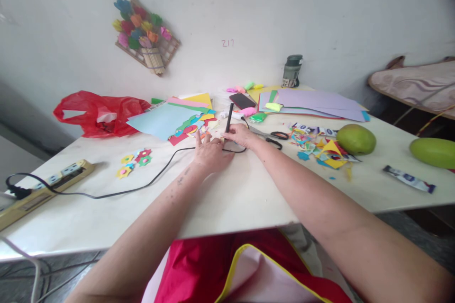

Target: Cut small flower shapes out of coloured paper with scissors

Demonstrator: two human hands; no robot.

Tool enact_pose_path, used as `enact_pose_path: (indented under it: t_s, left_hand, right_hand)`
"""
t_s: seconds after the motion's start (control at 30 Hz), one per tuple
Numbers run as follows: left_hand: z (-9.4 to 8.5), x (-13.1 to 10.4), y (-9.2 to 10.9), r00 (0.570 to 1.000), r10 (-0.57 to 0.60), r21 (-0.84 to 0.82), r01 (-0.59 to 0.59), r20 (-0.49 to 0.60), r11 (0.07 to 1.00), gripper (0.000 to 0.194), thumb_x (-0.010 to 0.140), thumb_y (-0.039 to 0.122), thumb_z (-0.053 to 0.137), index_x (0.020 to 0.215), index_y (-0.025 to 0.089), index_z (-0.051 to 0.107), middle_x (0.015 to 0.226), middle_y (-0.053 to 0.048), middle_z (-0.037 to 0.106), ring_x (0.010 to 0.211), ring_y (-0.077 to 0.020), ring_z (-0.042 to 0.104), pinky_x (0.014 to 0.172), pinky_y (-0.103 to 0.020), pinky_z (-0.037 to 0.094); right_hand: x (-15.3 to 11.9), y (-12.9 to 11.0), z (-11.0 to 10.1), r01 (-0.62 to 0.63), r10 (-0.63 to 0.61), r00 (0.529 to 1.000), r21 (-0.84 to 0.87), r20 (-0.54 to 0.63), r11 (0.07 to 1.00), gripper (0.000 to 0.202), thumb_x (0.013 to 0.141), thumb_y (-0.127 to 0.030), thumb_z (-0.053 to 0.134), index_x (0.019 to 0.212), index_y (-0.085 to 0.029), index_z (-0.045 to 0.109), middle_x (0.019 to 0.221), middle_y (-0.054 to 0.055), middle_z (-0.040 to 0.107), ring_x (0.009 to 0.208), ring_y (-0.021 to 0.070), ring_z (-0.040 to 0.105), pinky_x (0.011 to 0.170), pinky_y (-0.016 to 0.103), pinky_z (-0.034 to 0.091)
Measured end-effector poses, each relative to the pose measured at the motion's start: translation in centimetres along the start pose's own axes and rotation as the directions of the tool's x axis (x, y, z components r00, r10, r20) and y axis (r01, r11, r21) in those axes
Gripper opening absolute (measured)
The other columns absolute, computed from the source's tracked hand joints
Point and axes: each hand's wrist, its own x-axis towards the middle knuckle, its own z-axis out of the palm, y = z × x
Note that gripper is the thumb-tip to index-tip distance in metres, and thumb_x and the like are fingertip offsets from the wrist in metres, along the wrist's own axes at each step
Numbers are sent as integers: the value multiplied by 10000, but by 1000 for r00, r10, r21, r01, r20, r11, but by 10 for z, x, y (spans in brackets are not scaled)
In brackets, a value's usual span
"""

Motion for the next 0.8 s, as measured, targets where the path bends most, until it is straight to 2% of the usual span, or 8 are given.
enact_pose_path:
  t_s: [0.27, 0.8]
  left_hand:
    - [-1, -1, 0, 1000, 7, -9, -7, 1, 1000, 540, 830, 536, 356, 1206, 232, 596, 1210, -70, 613, 1297, -344, 342, 1098, -590, -78]
    - [0, 0, 0, 1000, 7, 3, -7, -1, 1000, 526, 833, 538, 350, 1178, 239, 611, 1195, -62, 621, 1276, -339, 368, 1100, -589, -68]
  right_hand:
    - [0, 0, 0, -3, 3, 1000, -25, -31, 1000, 174, 750, -314, 645, 735, -142, 673, 637, -15, 600, 602, 108, 521, 578, 225, 392]
    - [4, 7, 4, 19, -20, 999, -34, -49, 999, 199, 755, -340, 638, 753, -144, 674, 657, -10, 594, 621, 113, 515, 579, 225, 383]
